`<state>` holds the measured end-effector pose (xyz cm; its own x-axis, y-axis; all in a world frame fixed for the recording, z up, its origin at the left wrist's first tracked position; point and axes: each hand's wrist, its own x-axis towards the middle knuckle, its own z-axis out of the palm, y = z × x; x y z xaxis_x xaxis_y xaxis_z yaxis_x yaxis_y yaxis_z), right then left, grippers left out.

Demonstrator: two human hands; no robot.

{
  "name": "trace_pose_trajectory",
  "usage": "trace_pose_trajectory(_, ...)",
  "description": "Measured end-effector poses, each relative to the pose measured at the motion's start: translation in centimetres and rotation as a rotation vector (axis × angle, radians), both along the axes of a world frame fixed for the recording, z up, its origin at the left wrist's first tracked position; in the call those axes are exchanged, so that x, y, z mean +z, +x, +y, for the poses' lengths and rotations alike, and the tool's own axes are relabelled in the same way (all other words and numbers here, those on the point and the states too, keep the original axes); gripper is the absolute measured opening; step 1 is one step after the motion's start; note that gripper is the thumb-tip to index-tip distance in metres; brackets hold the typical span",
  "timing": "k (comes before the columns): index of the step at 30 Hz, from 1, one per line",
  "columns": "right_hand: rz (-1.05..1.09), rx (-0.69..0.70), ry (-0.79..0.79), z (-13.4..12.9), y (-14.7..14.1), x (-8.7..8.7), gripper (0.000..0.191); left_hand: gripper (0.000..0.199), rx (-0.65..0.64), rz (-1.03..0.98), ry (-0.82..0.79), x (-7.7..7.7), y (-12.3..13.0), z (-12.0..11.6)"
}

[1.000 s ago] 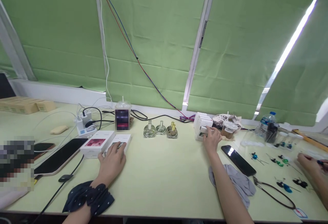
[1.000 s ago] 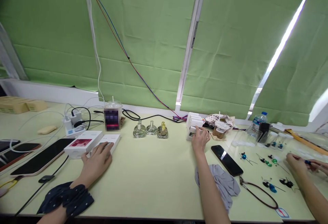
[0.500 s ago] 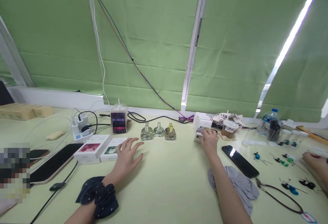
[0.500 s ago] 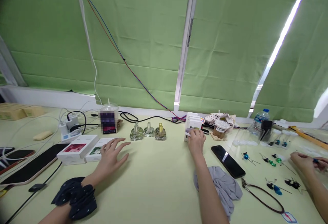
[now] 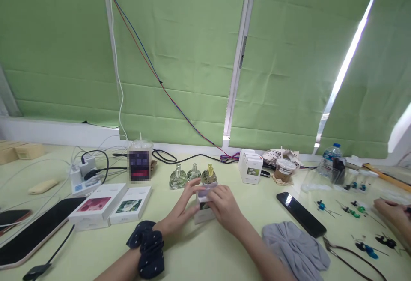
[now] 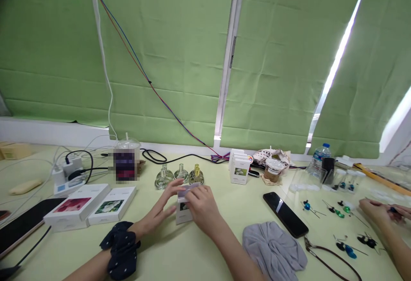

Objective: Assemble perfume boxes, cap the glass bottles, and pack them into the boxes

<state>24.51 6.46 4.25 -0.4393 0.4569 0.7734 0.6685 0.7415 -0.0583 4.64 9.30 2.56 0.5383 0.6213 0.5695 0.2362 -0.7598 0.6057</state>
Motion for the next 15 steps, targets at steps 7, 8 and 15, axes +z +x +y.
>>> trace_pose_trajectory(7,0.06,0.001,0.161,-0.4,-4.8,-2.0,0.017,0.025,0.216,-0.297,-0.195,0.1,-1.2,0.0)
trace_pose_trajectory(8,0.078,-0.001,0.166,-0.5,-5.2,-2.2,0.018,0.025,0.237,-0.312,-0.217,0.3,-1.4,0.0)
trace_pose_trajectory(15,0.307,0.088,0.035,-1.3,-5.0,-3.0,0.011,0.028,0.124,-0.232,-0.408,0.7,-1.8,0.0)
